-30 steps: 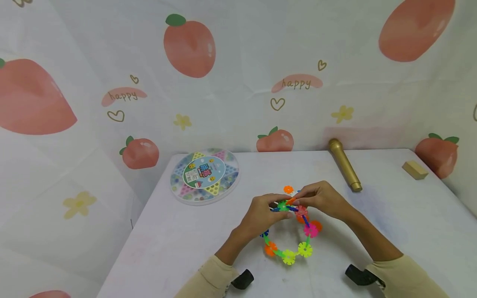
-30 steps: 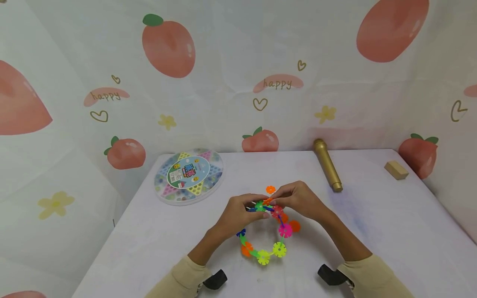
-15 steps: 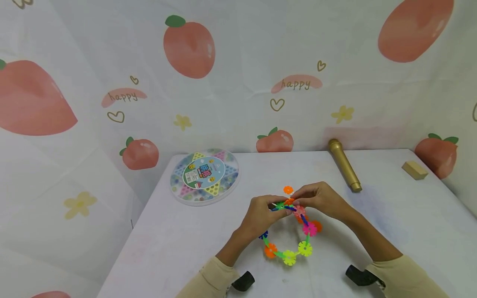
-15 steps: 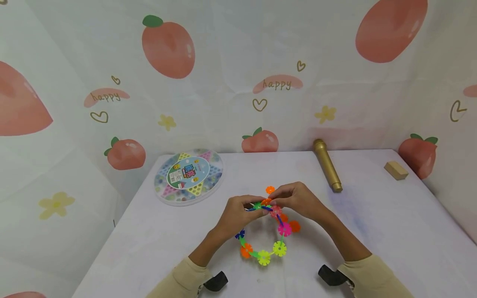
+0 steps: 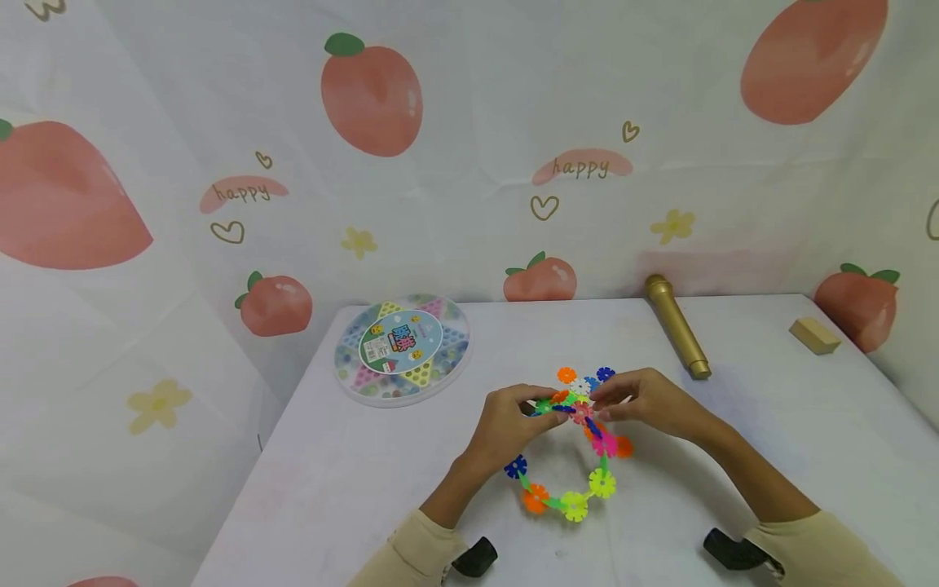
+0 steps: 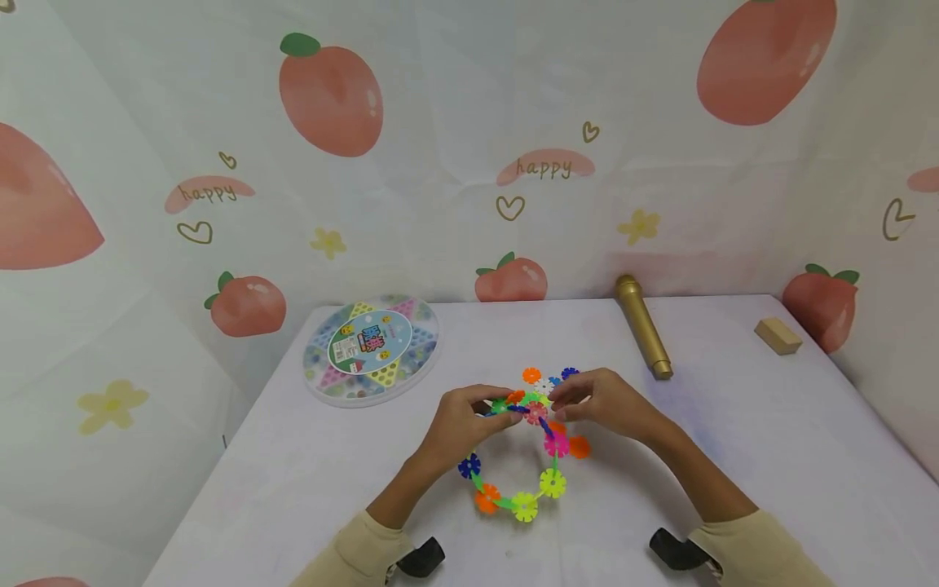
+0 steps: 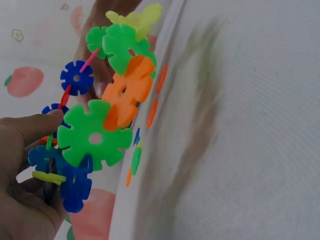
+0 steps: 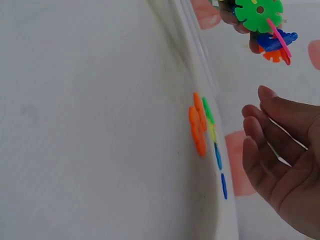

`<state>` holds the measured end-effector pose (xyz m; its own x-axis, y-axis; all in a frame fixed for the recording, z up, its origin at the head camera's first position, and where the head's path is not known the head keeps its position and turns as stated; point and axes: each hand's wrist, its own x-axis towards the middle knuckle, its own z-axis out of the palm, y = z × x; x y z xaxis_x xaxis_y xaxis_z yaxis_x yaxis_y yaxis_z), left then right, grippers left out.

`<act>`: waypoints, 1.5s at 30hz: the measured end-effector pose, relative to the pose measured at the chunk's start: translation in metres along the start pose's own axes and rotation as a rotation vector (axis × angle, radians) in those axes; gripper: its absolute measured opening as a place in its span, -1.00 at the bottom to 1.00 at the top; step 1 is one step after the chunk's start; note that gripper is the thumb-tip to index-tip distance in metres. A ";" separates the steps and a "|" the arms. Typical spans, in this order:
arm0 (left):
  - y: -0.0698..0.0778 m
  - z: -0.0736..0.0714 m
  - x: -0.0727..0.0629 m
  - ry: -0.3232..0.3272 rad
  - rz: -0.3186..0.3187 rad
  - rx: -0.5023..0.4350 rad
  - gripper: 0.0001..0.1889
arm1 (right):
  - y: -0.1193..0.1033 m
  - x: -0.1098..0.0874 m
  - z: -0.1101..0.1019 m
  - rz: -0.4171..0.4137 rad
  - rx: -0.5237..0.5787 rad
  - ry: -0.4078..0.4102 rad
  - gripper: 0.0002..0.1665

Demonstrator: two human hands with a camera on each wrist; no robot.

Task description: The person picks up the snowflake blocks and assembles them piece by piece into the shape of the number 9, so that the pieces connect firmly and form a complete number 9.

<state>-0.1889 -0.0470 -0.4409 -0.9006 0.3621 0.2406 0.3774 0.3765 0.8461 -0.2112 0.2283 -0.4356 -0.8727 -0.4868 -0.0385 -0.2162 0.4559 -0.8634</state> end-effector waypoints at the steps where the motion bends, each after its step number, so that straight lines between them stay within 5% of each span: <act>1: 0.000 0.000 0.000 0.003 -0.006 -0.005 -0.64 | 0.001 -0.001 0.000 0.014 -0.003 -0.006 -0.67; 25: -0.003 0.001 -0.001 0.017 -0.060 -0.081 -0.67 | 0.007 -0.013 0.002 0.144 -0.187 -0.120 -0.56; 45: -0.004 0.001 -0.001 -0.016 -0.069 -0.147 -0.65 | 0.008 -0.012 -0.001 0.059 -0.223 -0.081 -0.89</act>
<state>-0.1892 -0.0485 -0.4452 -0.9194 0.3535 0.1726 0.2777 0.2722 0.9213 -0.2026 0.2390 -0.4414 -0.8507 -0.5083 -0.1340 -0.2647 0.6344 -0.7263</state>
